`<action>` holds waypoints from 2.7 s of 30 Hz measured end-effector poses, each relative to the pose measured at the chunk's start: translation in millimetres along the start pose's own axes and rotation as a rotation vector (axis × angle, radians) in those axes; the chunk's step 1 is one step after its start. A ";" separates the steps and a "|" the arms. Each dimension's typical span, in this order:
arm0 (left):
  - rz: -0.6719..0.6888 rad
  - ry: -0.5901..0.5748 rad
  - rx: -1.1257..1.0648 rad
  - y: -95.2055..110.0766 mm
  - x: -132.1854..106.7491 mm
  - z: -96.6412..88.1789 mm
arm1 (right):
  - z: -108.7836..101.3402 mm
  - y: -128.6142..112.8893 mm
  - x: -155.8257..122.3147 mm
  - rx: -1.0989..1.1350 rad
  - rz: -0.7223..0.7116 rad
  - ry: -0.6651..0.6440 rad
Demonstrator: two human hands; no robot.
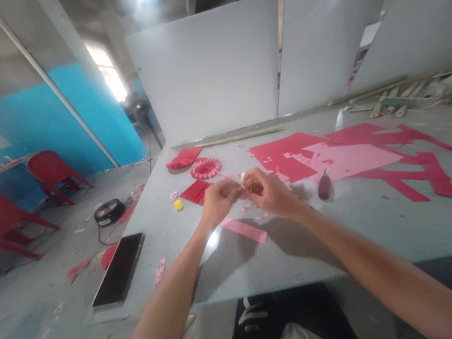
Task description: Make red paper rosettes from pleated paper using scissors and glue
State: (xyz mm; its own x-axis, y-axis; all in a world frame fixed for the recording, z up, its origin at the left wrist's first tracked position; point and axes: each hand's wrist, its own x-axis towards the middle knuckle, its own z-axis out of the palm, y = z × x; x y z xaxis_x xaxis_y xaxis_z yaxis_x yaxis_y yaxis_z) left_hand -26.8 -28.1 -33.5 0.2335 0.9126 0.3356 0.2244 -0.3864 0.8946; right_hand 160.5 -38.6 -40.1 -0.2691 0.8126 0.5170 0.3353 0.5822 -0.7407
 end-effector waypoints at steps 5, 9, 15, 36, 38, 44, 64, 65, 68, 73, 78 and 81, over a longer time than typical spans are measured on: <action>-0.039 0.103 -0.222 -2.5 1.1 3.7 | 0.7 -2.0 2.1 0.077 0.101 0.040; -0.112 0.062 -0.352 -5.9 1.6 5.9 | 2.5 1.1 3.0 0.086 0.140 0.044; -0.008 0.062 -0.172 -4.9 1.1 6.0 | 0.6 4.2 3.0 -0.017 0.039 0.018; 0.118 0.127 0.179 -3.9 -1.1 10.8 | -0.5 -10.6 5.3 -0.052 0.151 0.055; 0.103 0.149 0.178 -6.1 -0.3 10.9 | -0.6 -8.7 5.3 -0.084 0.147 0.072; 0.088 0.171 0.186 -7.3 -1.2 10.5 | 2.1 5.1 3.8 -0.255 0.012 0.124; 0.374 0.007 0.513 -8.9 0.5 4.4 | -6.2 2.1 3.7 -0.386 -0.173 -0.062; 0.372 0.004 0.530 -9.3 0.3 5.2 | -6.5 2.5 3.9 -0.388 -0.164 -0.073; 0.358 -0.001 0.565 -8.2 0.0 6.8 | -6.3 4.9 4.4 -0.394 -0.136 -0.098; 0.330 0.000 0.518 -0.7 1.0 2.9 | -3.3 3.9 3.8 -0.404 -0.112 -0.079; 0.334 0.005 0.487 -1.0 4.3 -6.8 | -4.4 -0.3 3.0 -0.388 -0.099 -0.048; 0.308 0.027 0.505 -7.2 8.2 -16.7 | -11.0 3.6 3.8 -0.358 -0.086 -0.008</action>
State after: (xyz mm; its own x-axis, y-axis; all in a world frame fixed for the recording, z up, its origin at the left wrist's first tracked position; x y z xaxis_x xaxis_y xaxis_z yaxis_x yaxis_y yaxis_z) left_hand -42.3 -15.6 -32.3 0.3361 0.7491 0.5708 0.5745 -0.6433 0.5060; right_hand 170.6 -33.1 -36.0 -0.3166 0.7606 0.5667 0.6053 0.6220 -0.4967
